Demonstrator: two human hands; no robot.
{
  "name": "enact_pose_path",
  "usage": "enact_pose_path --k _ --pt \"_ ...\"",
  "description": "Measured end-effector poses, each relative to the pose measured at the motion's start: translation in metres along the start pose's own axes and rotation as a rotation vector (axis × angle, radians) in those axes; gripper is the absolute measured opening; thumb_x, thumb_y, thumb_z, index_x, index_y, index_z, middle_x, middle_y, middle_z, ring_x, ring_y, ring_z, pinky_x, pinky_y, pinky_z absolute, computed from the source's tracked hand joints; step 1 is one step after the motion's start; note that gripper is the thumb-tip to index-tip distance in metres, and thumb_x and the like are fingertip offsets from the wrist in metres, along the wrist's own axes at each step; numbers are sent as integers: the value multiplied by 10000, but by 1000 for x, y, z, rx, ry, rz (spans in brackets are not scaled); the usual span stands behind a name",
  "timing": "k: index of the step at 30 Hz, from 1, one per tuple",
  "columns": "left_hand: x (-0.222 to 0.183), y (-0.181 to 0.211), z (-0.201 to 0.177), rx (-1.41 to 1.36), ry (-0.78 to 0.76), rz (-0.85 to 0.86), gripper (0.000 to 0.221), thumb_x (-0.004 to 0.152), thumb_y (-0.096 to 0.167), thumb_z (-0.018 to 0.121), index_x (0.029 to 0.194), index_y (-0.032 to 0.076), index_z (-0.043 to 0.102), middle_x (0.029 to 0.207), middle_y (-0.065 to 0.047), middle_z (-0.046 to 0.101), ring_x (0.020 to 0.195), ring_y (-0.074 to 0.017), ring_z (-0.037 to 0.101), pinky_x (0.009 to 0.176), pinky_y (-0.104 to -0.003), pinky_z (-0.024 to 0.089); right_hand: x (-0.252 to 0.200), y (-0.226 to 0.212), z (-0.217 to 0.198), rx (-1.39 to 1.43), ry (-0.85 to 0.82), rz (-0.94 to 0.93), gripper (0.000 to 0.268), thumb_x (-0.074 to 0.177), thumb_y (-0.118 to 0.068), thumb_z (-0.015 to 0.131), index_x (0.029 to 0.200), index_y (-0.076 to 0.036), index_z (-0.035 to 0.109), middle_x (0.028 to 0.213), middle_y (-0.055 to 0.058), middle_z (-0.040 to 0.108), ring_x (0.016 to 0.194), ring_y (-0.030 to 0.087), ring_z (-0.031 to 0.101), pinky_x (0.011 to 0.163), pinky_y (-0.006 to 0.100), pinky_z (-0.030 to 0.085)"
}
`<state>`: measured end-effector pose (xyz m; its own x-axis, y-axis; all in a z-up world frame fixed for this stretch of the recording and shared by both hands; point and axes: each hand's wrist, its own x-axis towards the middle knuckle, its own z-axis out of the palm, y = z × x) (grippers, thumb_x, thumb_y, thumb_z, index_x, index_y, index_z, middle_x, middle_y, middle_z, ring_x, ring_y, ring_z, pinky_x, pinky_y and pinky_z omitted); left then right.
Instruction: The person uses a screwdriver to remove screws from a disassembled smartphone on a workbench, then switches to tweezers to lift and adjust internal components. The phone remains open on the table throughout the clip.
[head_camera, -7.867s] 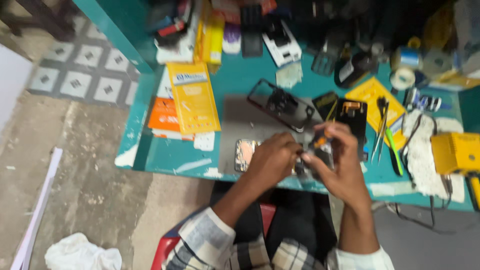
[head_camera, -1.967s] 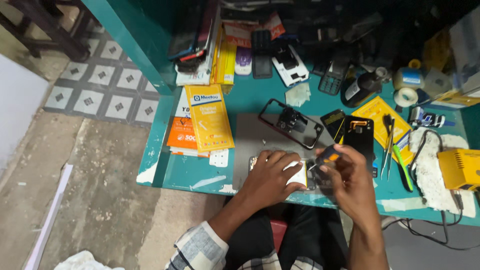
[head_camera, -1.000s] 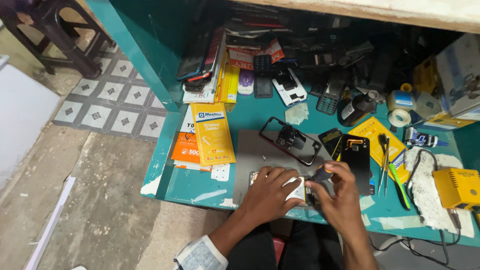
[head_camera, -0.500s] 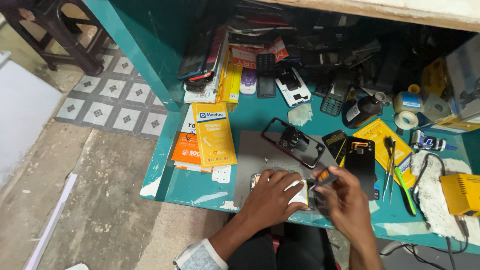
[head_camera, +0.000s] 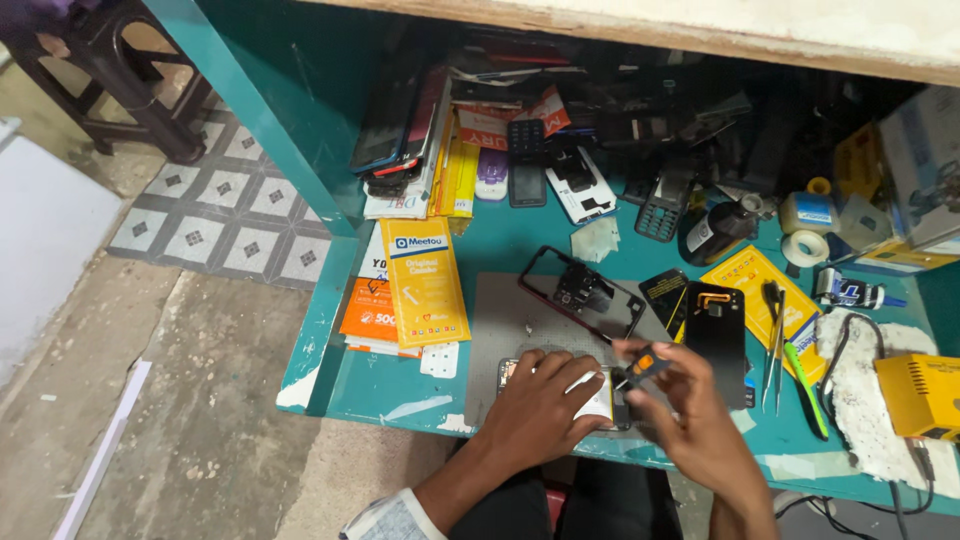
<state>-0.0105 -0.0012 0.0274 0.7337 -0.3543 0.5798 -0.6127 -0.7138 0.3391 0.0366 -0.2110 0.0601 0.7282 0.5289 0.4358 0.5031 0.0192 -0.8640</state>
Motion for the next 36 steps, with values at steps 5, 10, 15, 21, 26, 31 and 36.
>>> enact_pose_path --k 5,10,15,21,26,31,36 --pt "-2 0 -1 4 -5 4 468 904 375 761 1223 42 681 1312 -69 623 1192 -266 566 997 -452 416 4 7 21 -218 218 -27 669 858 83 728 1409 -166 441 1292 172 586 1136 234 643 938 331 557" --pt "-2 -1 2 8 29 18 458 902 387 756 1202 49 681 1308 -74 625 1219 -271 565 1030 -463 414 -7 11 5 -12 65 81 620 903 100 648 1409 -162 403 1341 185 652 1173 254 658 937 322 551" --pt "-5 -5 7 13 8 18 478 908 385 752 1239 46 689 1302 -66 635 1220 -265 565 1033 -458 414 10 7 15 -372 272 -53 707 815 15 844 1383 -173 467 1287 155 612 1148 205 655 935 308 557" --pt "-9 -4 7 21 23 9 481 906 396 755 1229 47 687 1307 -76 633 1227 -263 564 1035 -450 416 -9 5 2 -103 193 246 571 908 78 649 1391 -166 468 1303 189 726 1004 229 728 828 323 615" --pt "-8 -4 6 7 1 2 478 902 384 749 1235 47 690 1306 -71 633 1231 -257 565 1029 -447 414 0 11 18 -156 189 -106 728 837 59 756 1422 -165 384 1353 187 559 1147 216 635 914 303 570" --pt "-8 -4 8 4 12 -2 472 918 391 746 1235 45 689 1312 -75 629 1228 -261 559 1027 -447 412 -12 17 10 -177 270 237 672 873 89 671 1430 -181 409 1278 182 696 1033 218 722 794 306 590" --pt "-6 -3 8 17 5 3 475 919 403 742 1242 58 693 1298 -65 634 1233 -254 565 1034 -448 411 2 2 9 -185 83 -142 702 817 78 703 1393 -96 342 1338 238 572 1226 263 591 994 334 509"
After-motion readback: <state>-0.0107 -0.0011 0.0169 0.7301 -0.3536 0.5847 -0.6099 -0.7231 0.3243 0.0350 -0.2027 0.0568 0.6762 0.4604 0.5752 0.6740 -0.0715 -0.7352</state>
